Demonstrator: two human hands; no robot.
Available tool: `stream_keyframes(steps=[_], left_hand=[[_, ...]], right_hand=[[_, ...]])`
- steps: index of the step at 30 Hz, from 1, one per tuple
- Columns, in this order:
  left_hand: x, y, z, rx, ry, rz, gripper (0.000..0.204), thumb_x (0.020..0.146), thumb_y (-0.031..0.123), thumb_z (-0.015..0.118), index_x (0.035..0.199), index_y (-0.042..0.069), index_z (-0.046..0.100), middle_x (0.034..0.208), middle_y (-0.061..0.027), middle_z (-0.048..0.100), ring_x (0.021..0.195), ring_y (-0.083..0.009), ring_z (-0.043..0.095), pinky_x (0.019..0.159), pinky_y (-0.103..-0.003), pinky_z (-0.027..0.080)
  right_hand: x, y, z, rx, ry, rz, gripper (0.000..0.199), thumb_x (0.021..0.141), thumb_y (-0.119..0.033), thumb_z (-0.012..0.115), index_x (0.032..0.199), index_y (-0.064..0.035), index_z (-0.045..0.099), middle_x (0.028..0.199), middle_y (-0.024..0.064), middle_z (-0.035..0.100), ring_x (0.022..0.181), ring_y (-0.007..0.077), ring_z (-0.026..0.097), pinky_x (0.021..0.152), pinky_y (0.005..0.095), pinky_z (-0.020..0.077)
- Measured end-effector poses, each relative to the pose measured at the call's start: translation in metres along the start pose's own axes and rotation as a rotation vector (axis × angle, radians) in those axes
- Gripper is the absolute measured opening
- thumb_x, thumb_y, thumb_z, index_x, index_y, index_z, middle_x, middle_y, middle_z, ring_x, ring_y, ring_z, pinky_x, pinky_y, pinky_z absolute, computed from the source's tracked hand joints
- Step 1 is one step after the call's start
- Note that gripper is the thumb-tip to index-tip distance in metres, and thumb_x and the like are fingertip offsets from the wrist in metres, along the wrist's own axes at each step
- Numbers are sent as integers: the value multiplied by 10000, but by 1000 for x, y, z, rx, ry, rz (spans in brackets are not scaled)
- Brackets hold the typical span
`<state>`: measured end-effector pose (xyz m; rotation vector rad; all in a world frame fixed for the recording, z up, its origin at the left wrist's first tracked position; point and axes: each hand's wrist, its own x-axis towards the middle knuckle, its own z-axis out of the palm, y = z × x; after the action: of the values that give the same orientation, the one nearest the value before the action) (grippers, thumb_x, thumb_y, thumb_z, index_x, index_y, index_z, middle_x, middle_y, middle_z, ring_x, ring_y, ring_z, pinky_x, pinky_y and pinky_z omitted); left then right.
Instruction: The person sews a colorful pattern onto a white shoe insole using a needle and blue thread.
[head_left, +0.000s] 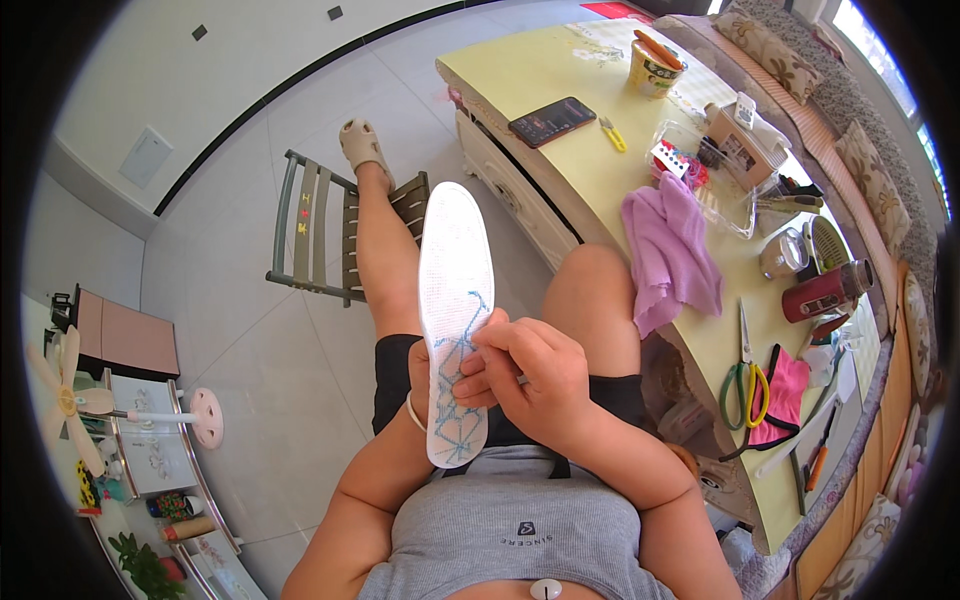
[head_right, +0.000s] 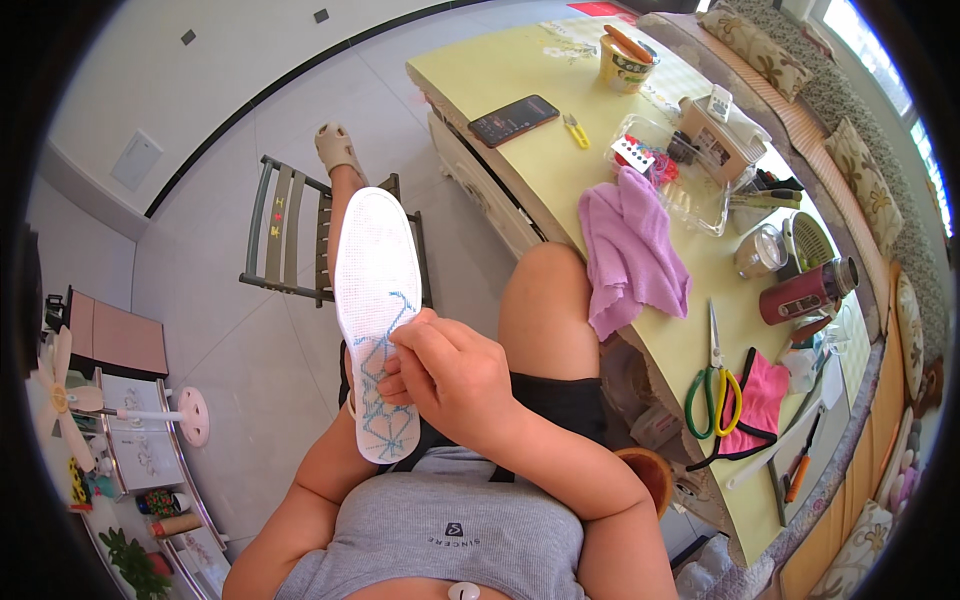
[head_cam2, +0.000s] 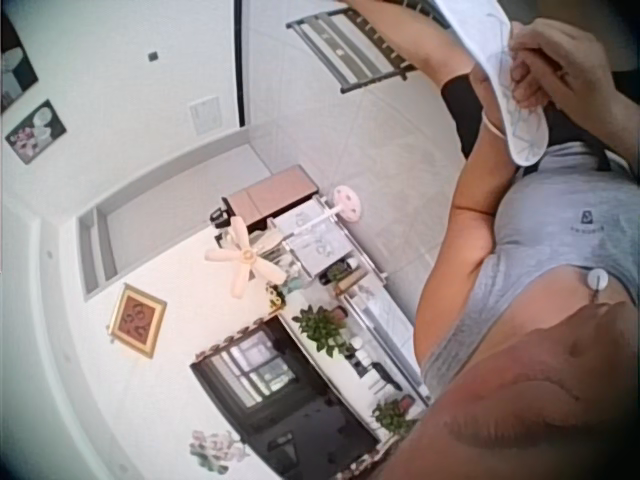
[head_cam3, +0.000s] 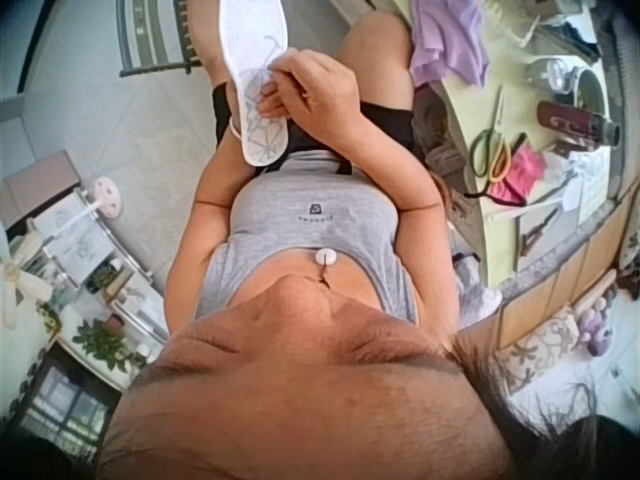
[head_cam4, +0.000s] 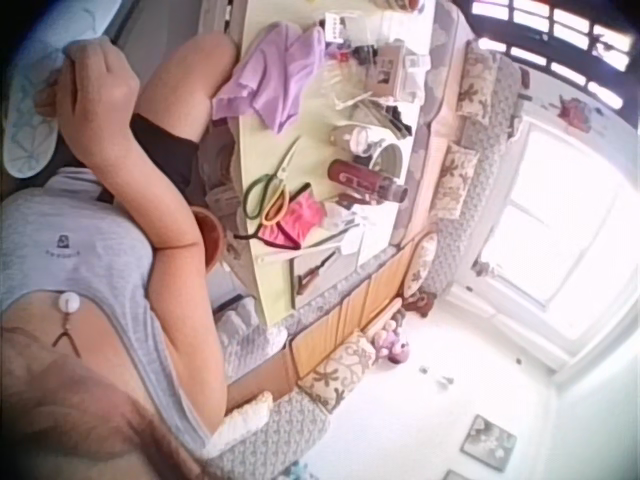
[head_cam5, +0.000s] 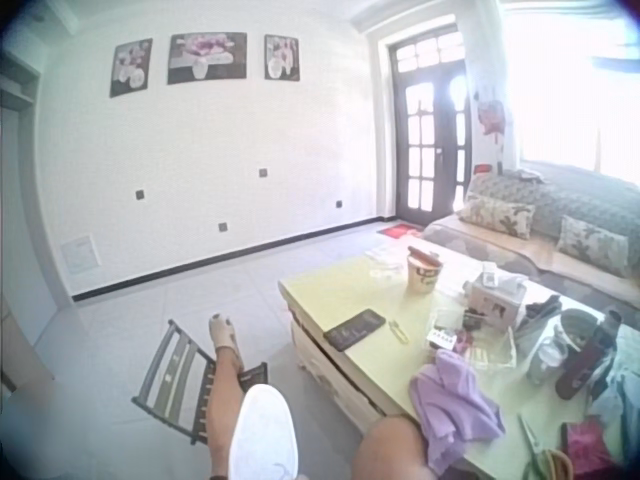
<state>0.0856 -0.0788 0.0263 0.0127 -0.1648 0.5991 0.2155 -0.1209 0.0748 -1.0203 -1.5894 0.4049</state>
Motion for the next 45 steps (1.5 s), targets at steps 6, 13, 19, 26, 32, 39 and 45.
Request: stream_keyframes(steps=[6,13,19,26,32,39,45], left_hand=[[-1,1,1,28,8,-10,220,895,252,526,909,54,431,669,-29,464,451,-110,462,410,-220,408],[-3,5,7,271,197,66,204,945,199,537,1035,23,487,700,-52,494,502,-140,488,406,-260,372],[2,-5,13,629,446,278,287,872,40,639,1143,-4,557,1008,-113,667,849,-182,657,734,-294,545],[-1,-5,23,736,446,312,301,820,-69,632,1115,-25,586,1077,-127,681,952,-182,669,879,-313,538],[-2,-6,27,1001,520,470,269,834,-43,676,1093,-51,603,1032,-119,695,880,-147,679,785,-279,564],[-1,-8,5,1653,713,712,233,797,86,743,991,-3,651,810,-73,670,770,-97,635,669,-262,506],[-40,130,-30,2398,1234,1410,209,811,148,705,800,-2,561,700,-151,564,638,-357,550,584,-435,427]], right_hand=[[2,-1,-3,-45,0,-31,126,805,55,644,911,-4,608,759,86,641,655,213,671,583,303,538],[1,4,-12,45,4,125,119,835,59,616,927,-17,625,757,114,661,688,211,685,606,303,542],[-17,23,-22,612,-15,645,38,927,3,583,952,6,611,777,-7,616,666,41,540,577,194,419],[-21,24,-21,753,57,793,111,955,-15,563,1058,-5,604,891,-10,624,740,48,531,660,202,430],[-12,26,-29,-224,174,52,250,789,-5,692,1035,-40,668,1115,112,601,978,234,553,786,329,466],[-11,3,-40,156,156,-25,68,857,-10,616,924,5,613,1069,152,656,999,296,600,860,404,498],[-34,37,-229,1003,692,-4,259,920,27,570,1175,29,522,925,66,541,840,122,514,679,267,481]])
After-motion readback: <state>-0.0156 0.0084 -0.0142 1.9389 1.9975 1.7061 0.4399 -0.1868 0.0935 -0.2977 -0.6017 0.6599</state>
